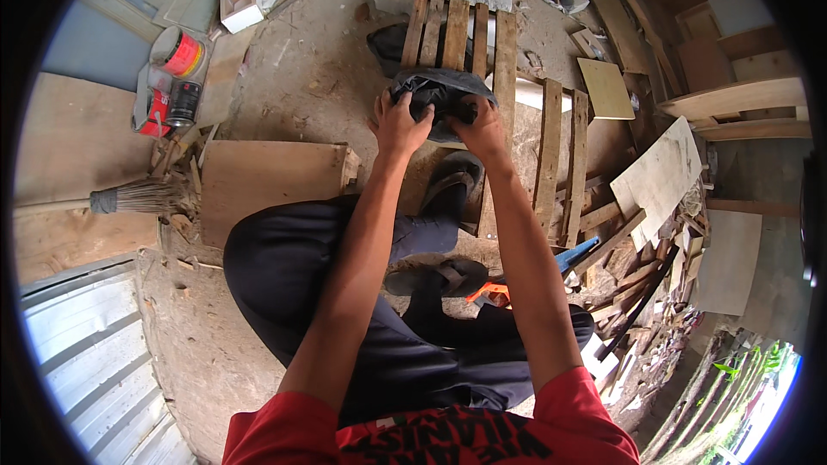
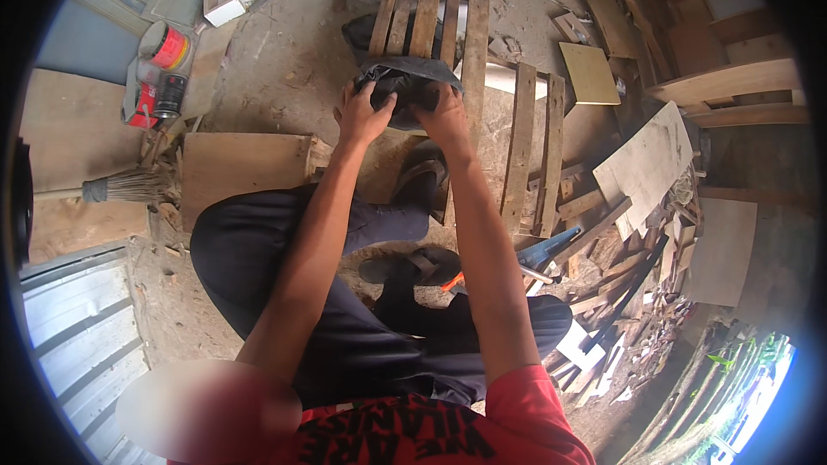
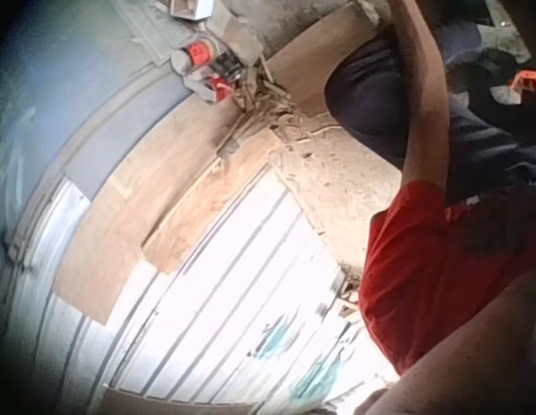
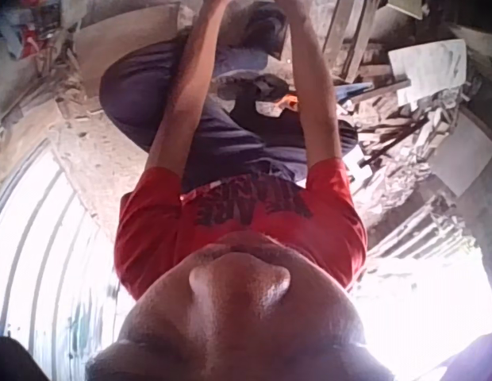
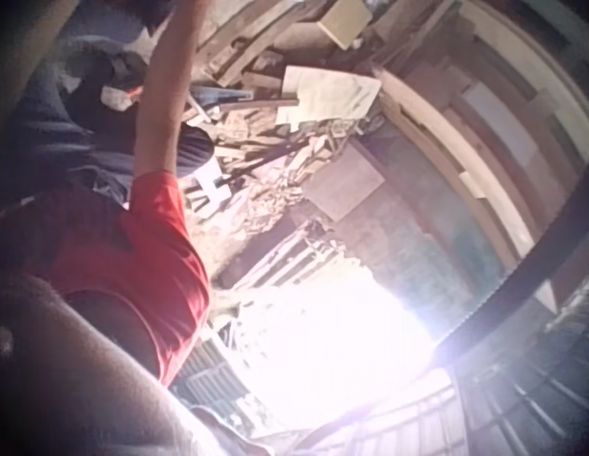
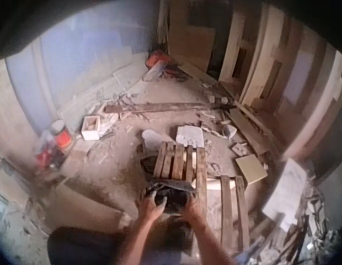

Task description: The person sits on the floor and uses a hand saw to cut a wooden plank. They then use a hammer to drive nails into the plank and attach it to a wooden pallet structure. The person repeats this process with additional planks, securing them to the pallet.

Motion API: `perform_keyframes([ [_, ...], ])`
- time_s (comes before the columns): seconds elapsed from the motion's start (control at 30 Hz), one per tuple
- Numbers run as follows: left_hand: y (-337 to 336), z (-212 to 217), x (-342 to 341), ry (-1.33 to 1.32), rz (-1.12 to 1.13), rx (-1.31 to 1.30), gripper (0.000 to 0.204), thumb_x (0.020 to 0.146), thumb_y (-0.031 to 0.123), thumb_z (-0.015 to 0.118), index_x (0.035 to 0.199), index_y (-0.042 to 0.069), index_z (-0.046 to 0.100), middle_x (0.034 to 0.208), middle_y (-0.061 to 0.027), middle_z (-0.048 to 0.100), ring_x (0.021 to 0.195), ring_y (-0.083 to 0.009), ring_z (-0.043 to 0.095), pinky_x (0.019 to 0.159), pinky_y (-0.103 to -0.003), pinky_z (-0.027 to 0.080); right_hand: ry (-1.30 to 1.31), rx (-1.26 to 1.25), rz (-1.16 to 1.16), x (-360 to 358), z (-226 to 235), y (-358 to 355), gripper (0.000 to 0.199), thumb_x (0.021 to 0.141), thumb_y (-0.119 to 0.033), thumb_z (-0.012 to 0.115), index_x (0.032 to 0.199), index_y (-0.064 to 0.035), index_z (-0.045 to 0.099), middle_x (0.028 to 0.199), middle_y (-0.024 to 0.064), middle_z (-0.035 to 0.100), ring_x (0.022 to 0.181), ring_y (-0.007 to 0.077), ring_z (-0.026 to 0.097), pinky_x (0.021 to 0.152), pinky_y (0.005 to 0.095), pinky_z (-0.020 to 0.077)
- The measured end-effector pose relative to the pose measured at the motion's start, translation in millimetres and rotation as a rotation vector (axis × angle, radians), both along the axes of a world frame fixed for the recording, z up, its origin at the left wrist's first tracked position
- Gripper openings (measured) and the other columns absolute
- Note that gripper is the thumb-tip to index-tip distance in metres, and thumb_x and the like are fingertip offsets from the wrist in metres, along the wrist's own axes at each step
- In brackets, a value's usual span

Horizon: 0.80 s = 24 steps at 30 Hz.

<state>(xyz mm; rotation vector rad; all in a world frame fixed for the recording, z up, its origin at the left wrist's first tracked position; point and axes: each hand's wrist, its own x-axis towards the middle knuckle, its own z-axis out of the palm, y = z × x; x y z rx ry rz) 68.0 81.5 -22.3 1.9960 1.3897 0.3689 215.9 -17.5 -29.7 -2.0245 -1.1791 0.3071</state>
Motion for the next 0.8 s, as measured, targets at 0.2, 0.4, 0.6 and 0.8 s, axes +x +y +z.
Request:
perform_keyframes([
  [0.2, -3, -5, 3, 0.017, -0.001, 0.022, 0.067, 0.084, 0.044, 0.072, 0.141, 0.015, 0.05, 0.154, -0.0189, 0.03, 0.146, -0.0376, 0.023, 0.113, -0.067, 0.02, -0.145, 0.063, -0.042, -7, -2, 4, 0.02, 0.081, -0.017, 0.074, 0.099, -0.0098, 0.072, 0.098, 0.0132, 0.071, 0.101, 0.0375, 0.061, 0.091, 0.0441, 0.0482],
  [0.4, -3, -4, 1, 0.013, 0.007, 0.007, 0.066, 0.084, 0.042, 0.072, 0.14, 0.015, 0.05, 0.153, -0.0191, 0.031, 0.145, -0.0376, 0.025, 0.112, -0.065, 0.023, -0.182, 0.077, -0.089, -15, -4, 8, 0.018, 0.081, -0.014, 0.074, 0.099, -0.0097, 0.073, 0.098, 0.0135, 0.072, 0.102, 0.0384, 0.06, 0.092, 0.0448, 0.047],
  [0.6, -7, -7, 3, -0.025, 0.013, 0.023, 0.064, 0.084, 0.041, 0.073, 0.138, 0.015, 0.051, 0.152, -0.0179, 0.033, 0.144, -0.0372, 0.027, 0.112, -0.065, 0.025, -0.155, 0.151, -0.091, -2, -20, 0, 0.014, 0.084, -0.013, 0.07, 0.097, -0.0079, 0.071, 0.098, 0.018, 0.069, 0.102, 0.0407, 0.059, 0.091, 0.047, 0.0467],
  [0.8, -7, -9, -1, -0.013, 0.02, 0.052, 0.063, 0.084, 0.041, 0.072, 0.138, 0.015, 0.051, 0.152, -0.0179, 0.033, 0.143, -0.0375, 0.027, 0.11, -0.064, 0.028, -0.115, 0.112, -0.138, -21, -5, 0, 0.016, 0.084, -0.017, 0.073, 0.096, -0.0062, 0.07, 0.1, 0.0204, 0.066, 0.102, 0.0425, 0.058, 0.089, 0.048, 0.0476],
])
